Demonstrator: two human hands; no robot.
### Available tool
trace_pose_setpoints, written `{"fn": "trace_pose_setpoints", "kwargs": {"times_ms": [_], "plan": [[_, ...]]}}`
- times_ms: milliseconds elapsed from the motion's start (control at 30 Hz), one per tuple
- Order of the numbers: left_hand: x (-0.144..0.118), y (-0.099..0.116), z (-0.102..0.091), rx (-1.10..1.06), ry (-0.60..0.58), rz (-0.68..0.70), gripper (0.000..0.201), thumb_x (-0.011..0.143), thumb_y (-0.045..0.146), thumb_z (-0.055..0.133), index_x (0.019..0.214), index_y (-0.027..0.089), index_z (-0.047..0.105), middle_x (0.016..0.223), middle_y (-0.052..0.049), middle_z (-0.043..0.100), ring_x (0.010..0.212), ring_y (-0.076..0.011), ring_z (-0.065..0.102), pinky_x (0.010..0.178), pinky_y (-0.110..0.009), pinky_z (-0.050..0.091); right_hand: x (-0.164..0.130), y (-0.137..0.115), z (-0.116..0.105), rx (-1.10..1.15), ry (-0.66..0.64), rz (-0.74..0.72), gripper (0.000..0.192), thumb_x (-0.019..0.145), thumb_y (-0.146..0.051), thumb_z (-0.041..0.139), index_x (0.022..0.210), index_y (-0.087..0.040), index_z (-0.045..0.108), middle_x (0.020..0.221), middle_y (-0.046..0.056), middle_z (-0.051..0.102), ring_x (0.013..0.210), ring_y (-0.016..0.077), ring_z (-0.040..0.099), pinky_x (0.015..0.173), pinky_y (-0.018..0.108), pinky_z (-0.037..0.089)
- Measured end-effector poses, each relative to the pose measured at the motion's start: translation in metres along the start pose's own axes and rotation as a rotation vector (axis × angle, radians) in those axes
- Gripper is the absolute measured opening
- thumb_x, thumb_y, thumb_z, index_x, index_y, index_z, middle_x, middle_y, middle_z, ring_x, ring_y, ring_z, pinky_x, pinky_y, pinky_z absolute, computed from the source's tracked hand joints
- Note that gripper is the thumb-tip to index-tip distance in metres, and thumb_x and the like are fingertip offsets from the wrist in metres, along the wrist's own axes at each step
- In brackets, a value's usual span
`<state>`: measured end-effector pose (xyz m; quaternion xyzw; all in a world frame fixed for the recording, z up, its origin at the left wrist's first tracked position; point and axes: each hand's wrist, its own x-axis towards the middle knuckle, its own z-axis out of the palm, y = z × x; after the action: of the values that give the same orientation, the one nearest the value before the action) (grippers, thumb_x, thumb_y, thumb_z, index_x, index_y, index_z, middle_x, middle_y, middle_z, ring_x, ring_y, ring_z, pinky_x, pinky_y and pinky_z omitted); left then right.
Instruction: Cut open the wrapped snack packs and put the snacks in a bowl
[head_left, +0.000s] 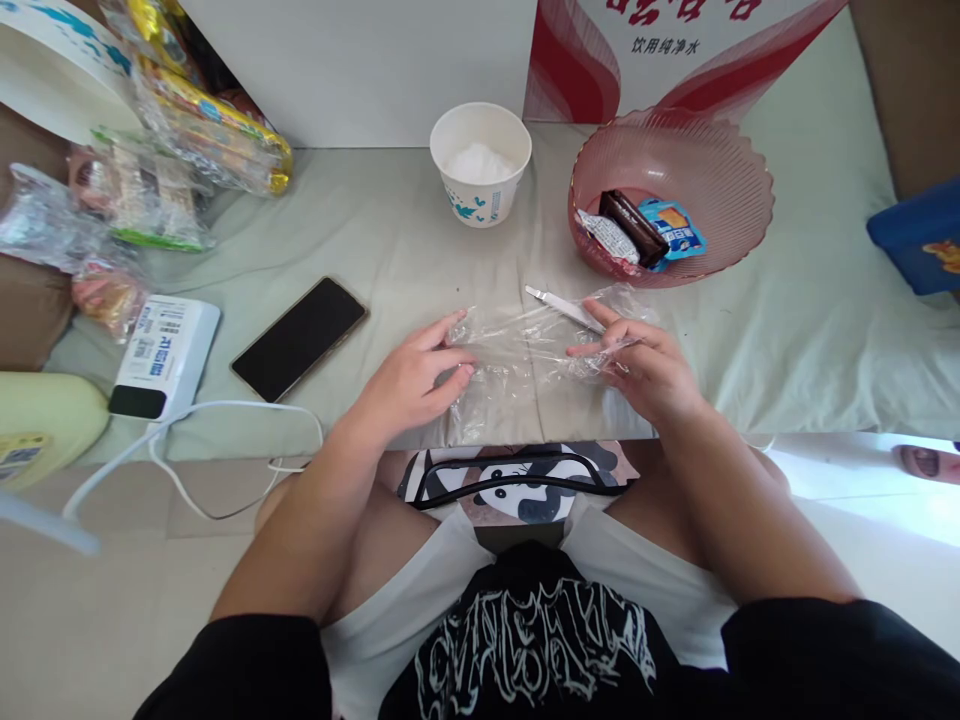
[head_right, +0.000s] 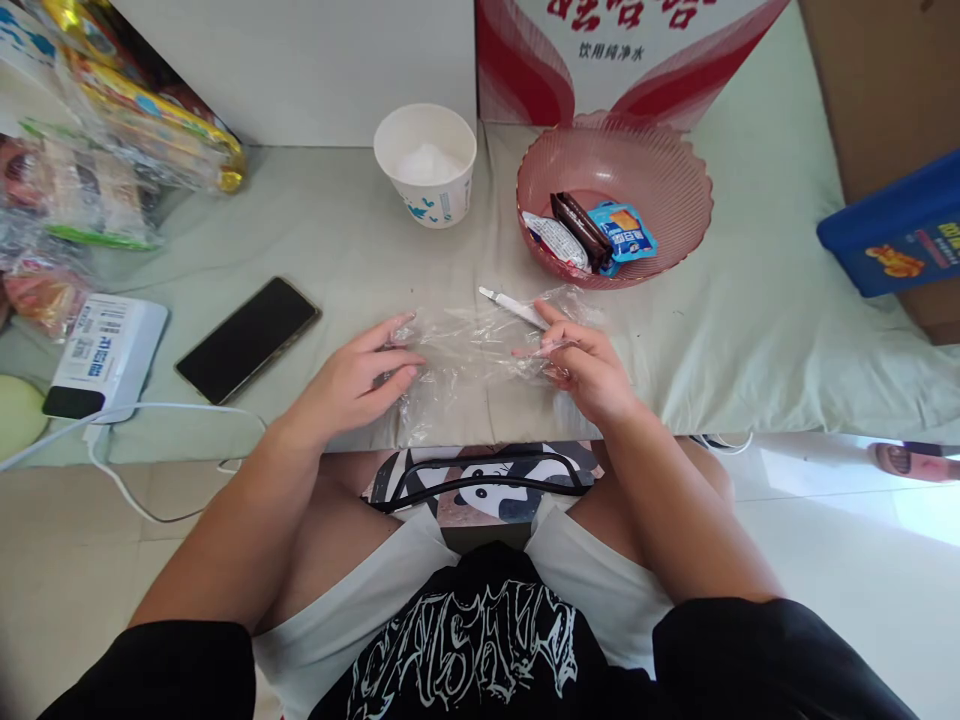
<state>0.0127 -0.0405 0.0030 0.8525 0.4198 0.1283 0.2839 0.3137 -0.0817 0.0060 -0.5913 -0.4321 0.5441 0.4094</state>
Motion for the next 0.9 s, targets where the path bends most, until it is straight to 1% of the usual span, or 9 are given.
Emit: {"fn": "trace_pose_setpoints", "kwargs": {"times_ms": [133, 267, 333, 400, 500, 567, 633, 700, 900], "plan": [[0.002, -0.003, 0.001, -0.141, 0.066, -0.156, 0.042, 0.097, 0.034, 0.053, 0.134, 0.022, 0.07, 0.152, -0.014, 0.062, 0.079, -0.0182, 0.074, 0.087, -0.043, 0.062, 0.001, 0.003, -0.001, 0.025, 0.053, 0.028, 0.017, 0.067, -0.037, 0.069, 0.069, -0.021, 0.063, 0.138, 0.012, 0.07, 0.091, 0.0285, 0.076, 0.043, 0.025, 0.024], [0.005, -0.009, 0.004, -0.206, 0.177, -0.26, 0.036, 0.095, 0.031, 0.058, 0.127, 0.024, 0.072, 0.148, -0.012, 0.065, 0.057, -0.0092, 0.064, 0.079, -0.037, 0.06, 0.003, 0.007, 0.0, -0.036, 0.069, 0.056, 0.018, 0.069, -0.04, 0.071, 0.074, -0.023, 0.069, 0.131, 0.009, 0.074, 0.08, 0.0218, 0.071, 0.041, 0.024, 0.026], [0.003, -0.008, 0.002, -0.142, 0.338, -0.25, 0.032, 0.092, 0.033, 0.062, 0.12, 0.022, 0.074, 0.147, -0.011, 0.065, 0.065, -0.011, 0.067, 0.082, -0.038, 0.06, 0.003, 0.008, 0.001, -0.052, 0.084, 0.062, 0.021, 0.07, -0.043, 0.072, 0.076, -0.023, 0.072, 0.131, 0.009, 0.074, 0.079, 0.0202, 0.07, 0.041, 0.023, 0.026], [-0.001, -0.002, 0.0, -0.079, 0.373, -0.086, 0.031, 0.089, 0.038, 0.068, 0.114, 0.023, 0.075, 0.144, -0.01, 0.066, 0.087, -0.0179, 0.073, 0.092, -0.042, 0.059, 0.004, 0.008, 0.001, -0.038, 0.095, 0.068, 0.024, 0.07, -0.045, 0.073, 0.076, -0.022, 0.073, 0.133, 0.01, 0.073, 0.077, 0.0191, 0.071, 0.041, 0.022, 0.023], [-0.009, 0.013, 0.003, 0.002, -0.011, 0.255, 0.056, 0.077, 0.051, 0.083, 0.126, 0.027, 0.072, 0.147, -0.009, 0.065, 0.134, -0.0339, 0.061, 0.115, -0.054, 0.048, 0.006, 0.01, 0.0, -0.005, 0.101, 0.087, 0.026, 0.07, -0.046, 0.075, 0.077, -0.021, 0.074, 0.148, 0.009, 0.064, 0.072, 0.0162, 0.072, 0.041, 0.021, 0.022], [-0.013, 0.02, 0.009, 0.087, -0.227, 0.266, 0.07, 0.075, 0.045, 0.087, 0.14, 0.029, 0.065, 0.159, -0.011, 0.055, 0.151, -0.04, 0.044, 0.121, -0.063, 0.04, 0.007, 0.011, -0.002, -0.003, 0.099, 0.087, 0.027, 0.073, -0.048, 0.074, 0.078, -0.022, 0.074, 0.157, 0.006, 0.056, 0.072, 0.0162, 0.074, 0.041, 0.021, 0.024], [-0.013, 0.022, 0.014, 0.109, -0.304, 0.24, 0.049, 0.087, 0.036, 0.078, 0.134, 0.028, 0.069, 0.16, -0.01, 0.055, 0.154, -0.0399, 0.041, 0.121, -0.065, 0.039, 0.008, 0.013, -0.005, -0.02, 0.093, 0.08, 0.026, 0.076, -0.048, 0.072, 0.079, -0.022, 0.074, 0.156, 0.005, 0.056, 0.076, 0.0182, 0.076, 0.041, 0.021, 0.028], [-0.01, 0.017, 0.015, 0.03, -0.274, 0.22, 0.025, 0.098, 0.032, 0.062, 0.117, 0.026, 0.077, 0.151, -0.01, 0.064, 0.148, -0.0361, 0.051, 0.119, -0.061, 0.043, 0.008, 0.014, -0.007, -0.047, 0.082, 0.074, 0.024, 0.077, -0.046, 0.071, 0.08, -0.023, 0.074, 0.153, 0.007, 0.059, 0.083, 0.021, 0.077, 0.042, 0.022, 0.033], [0.004, -0.003, 0.006, -0.434, 0.025, -0.068, 0.037, 0.098, 0.045, 0.055, 0.079, 0.019, 0.074, 0.153, -0.015, 0.061, 0.131, -0.0322, 0.066, 0.105, -0.05, 0.057, 0.005, 0.014, -0.012, -0.182, 0.098, 0.028, 0.028, 0.071, -0.041, 0.081, 0.091, -0.022, 0.076, 0.155, 0.012, 0.057, 0.105, 0.026, 0.073, 0.056, 0.027, 0.052]]}}
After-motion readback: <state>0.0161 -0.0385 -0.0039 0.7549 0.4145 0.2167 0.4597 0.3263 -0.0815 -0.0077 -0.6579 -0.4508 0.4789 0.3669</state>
